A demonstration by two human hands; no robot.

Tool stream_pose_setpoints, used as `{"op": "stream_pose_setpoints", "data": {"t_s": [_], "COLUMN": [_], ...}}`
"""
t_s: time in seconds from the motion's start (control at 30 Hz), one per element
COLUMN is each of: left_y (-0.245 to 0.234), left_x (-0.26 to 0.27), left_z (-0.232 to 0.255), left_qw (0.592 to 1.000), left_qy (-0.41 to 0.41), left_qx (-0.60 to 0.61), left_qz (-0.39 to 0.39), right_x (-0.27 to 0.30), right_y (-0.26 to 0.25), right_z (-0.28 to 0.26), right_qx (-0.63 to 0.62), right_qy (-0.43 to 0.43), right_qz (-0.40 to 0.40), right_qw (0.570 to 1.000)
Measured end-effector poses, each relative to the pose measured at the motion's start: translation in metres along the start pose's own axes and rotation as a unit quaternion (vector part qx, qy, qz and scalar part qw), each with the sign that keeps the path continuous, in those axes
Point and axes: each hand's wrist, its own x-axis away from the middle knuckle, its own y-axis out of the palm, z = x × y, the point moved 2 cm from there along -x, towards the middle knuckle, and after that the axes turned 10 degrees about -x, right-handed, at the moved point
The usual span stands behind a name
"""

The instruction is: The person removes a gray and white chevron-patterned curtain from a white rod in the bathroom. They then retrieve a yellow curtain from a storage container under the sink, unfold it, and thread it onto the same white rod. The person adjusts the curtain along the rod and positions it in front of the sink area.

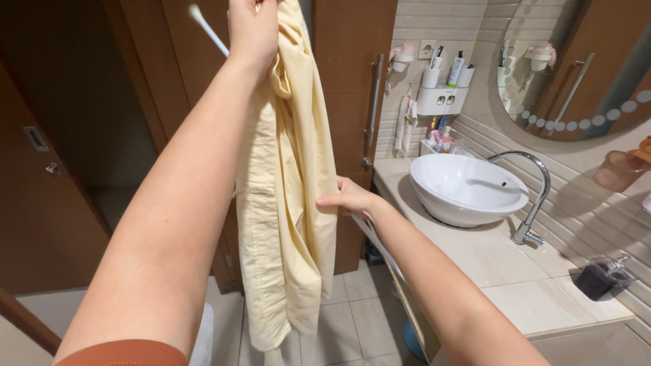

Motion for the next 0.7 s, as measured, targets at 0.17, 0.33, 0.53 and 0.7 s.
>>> {"op": "stream_pose_setpoints", "data": {"t_s": [0.17, 0.33, 0.53, 0.7], "left_y": [-0.054, -0.178, -0.172, -0.005], "left_x": [-0.025, -0.039, 0.054, 0.162], "left_z": [-0.042, -0.066, -0.012, 0.036], "left_qw": [0.968, 0.926, 0.893, 0.812], "left_qy": [-0.034, -0.089, 0.097, -0.003], "left_qx": [-0.192, -0.218, -0.426, -0.451], "left_qz": [0.159, 0.297, 0.106, -0.372], "right_x": [0.006, 0.070, 0.111, 0.079], "right_y": [-0.026, -0.101, -0.144, -0.087], "right_z": [0.013, 0.030, -0.048, -0.135], "right_qx": [0.018, 0.083, 0.051, 0.102], "right_qy": [0.053, 0.139, 0.054, 0.022], "right_qz": [-0.037, 0.082, 0.228, 0.218], "right_qw": [0.998, 0.983, 0.971, 0.970]}}
